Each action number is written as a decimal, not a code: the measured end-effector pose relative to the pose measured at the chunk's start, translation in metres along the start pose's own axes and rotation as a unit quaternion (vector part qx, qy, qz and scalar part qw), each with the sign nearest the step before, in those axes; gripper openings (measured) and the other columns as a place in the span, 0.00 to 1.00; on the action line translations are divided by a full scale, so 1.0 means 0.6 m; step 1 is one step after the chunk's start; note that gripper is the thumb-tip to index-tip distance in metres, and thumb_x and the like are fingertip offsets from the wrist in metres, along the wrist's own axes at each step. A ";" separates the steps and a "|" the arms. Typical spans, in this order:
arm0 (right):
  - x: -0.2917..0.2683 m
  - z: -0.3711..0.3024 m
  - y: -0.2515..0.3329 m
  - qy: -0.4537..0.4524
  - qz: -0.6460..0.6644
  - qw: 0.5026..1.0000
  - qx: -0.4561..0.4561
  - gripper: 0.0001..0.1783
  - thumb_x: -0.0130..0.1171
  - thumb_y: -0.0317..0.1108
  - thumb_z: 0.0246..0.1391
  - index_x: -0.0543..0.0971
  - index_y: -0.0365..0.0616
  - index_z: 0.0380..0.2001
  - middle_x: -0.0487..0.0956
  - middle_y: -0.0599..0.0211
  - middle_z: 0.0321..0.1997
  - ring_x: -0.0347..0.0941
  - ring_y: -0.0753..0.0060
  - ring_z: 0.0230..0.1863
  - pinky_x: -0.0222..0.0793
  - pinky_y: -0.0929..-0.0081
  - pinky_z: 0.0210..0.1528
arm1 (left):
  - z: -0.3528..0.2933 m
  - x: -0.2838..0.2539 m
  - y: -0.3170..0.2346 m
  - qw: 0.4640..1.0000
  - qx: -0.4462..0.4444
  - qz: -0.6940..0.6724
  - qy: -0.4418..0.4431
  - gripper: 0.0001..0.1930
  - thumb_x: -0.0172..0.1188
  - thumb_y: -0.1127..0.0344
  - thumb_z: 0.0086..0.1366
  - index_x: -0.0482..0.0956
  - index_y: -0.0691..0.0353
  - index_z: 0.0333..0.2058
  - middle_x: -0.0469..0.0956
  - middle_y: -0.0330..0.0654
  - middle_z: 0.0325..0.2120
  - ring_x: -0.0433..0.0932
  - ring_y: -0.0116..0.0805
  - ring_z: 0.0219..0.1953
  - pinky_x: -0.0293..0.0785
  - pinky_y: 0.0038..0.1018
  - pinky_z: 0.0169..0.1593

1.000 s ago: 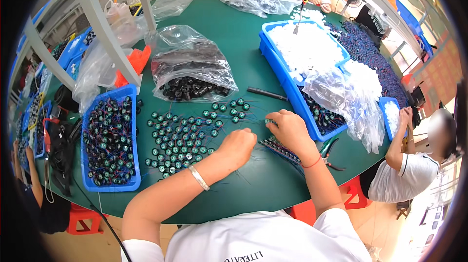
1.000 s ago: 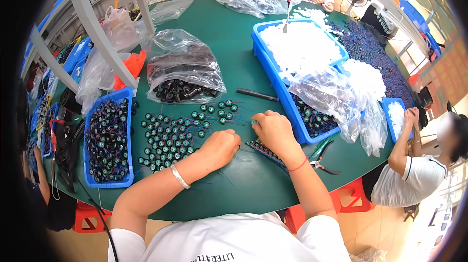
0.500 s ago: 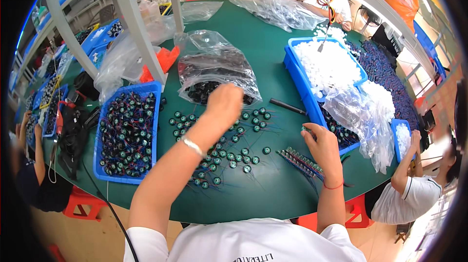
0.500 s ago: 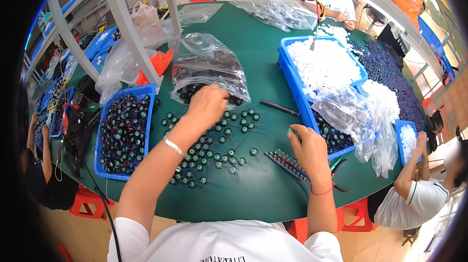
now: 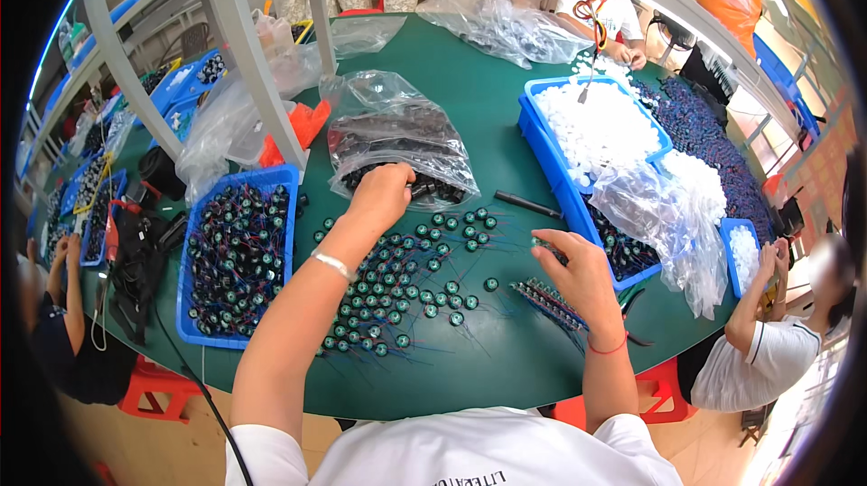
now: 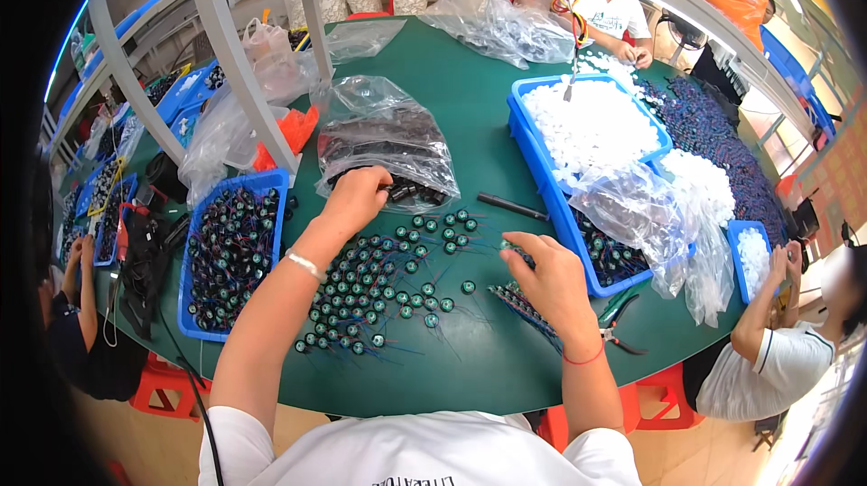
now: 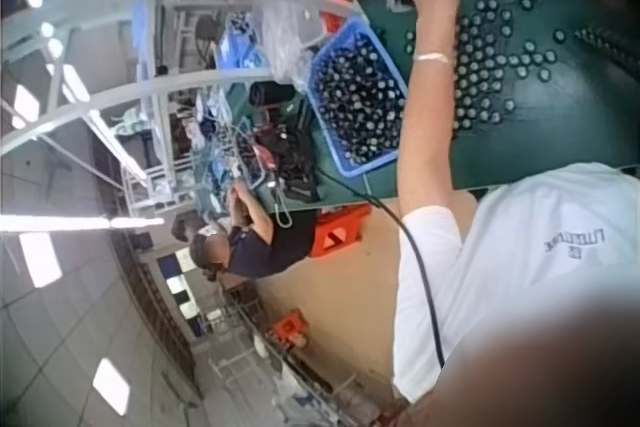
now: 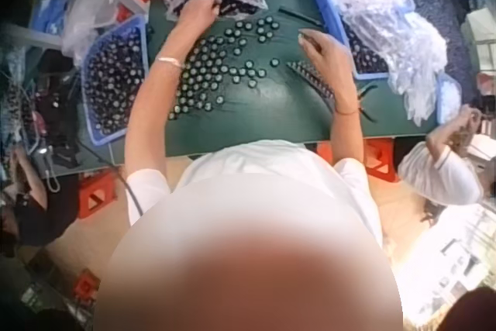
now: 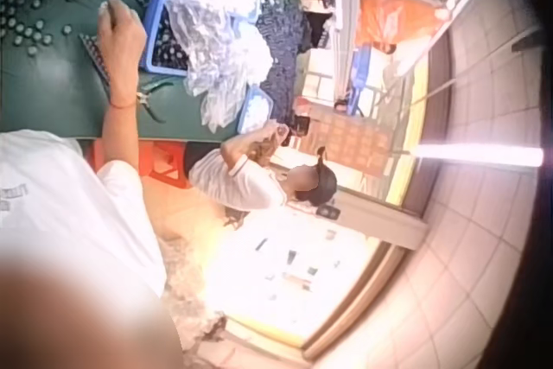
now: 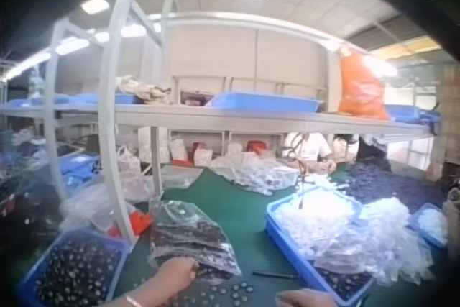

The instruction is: The person assembles small electronic parts by taking circular circuit boards and plastic casings from the table and pressing them together by hand.

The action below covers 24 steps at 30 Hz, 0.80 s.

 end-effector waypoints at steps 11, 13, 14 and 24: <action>0.018 -0.004 0.099 0.015 0.372 0.927 -0.036 0.13 0.64 0.26 0.53 0.81 0.40 0.44 0.82 0.63 0.35 0.77 0.78 0.36 0.72 0.80 0.37 | -0.197 -0.127 -0.193 0.794 0.004 -0.606 0.041 0.17 0.59 0.80 0.63 0.76 0.70 0.51 0.77 0.42 0.44 0.76 0.29 0.47 0.74 0.25 0.53; 0.000 -0.010 0.133 0.003 0.340 0.932 -0.127 0.13 0.65 0.24 0.52 0.82 0.41 0.42 0.82 0.63 0.35 0.78 0.75 0.35 0.73 0.79 0.37 | -0.218 -0.116 -0.194 0.760 -0.018 -0.647 0.064 0.18 0.58 0.80 0.64 0.73 0.70 0.53 0.77 0.44 0.48 0.76 0.29 0.50 0.73 0.26 0.55; -0.006 -0.011 0.142 -0.006 0.323 0.934 -0.153 0.13 0.65 0.23 0.51 0.83 0.41 0.42 0.83 0.63 0.36 0.78 0.75 0.34 0.73 0.80 0.34 | -0.224 -0.113 -0.194 0.757 -0.023 -0.649 0.070 0.19 0.58 0.80 0.64 0.73 0.70 0.54 0.76 0.44 0.49 0.76 0.30 0.50 0.73 0.26 0.55; 0.000 -0.035 0.158 0.010 0.292 0.941 -0.170 0.15 0.63 0.21 0.51 0.83 0.40 0.44 0.82 0.61 0.36 0.77 0.75 0.31 0.72 0.81 0.29 | -0.243 -0.107 -0.183 0.762 -0.015 -0.647 -0.005 0.20 0.59 0.84 0.61 0.73 0.71 0.53 0.72 0.45 0.51 0.75 0.34 0.52 0.76 0.28 0.56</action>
Point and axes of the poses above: each hand's wrist, its own z-axis towards the middle knuckle, its own x-axis out of the palm, y = z × x, the point moved 9 cm from there along z, towards the middle knuckle
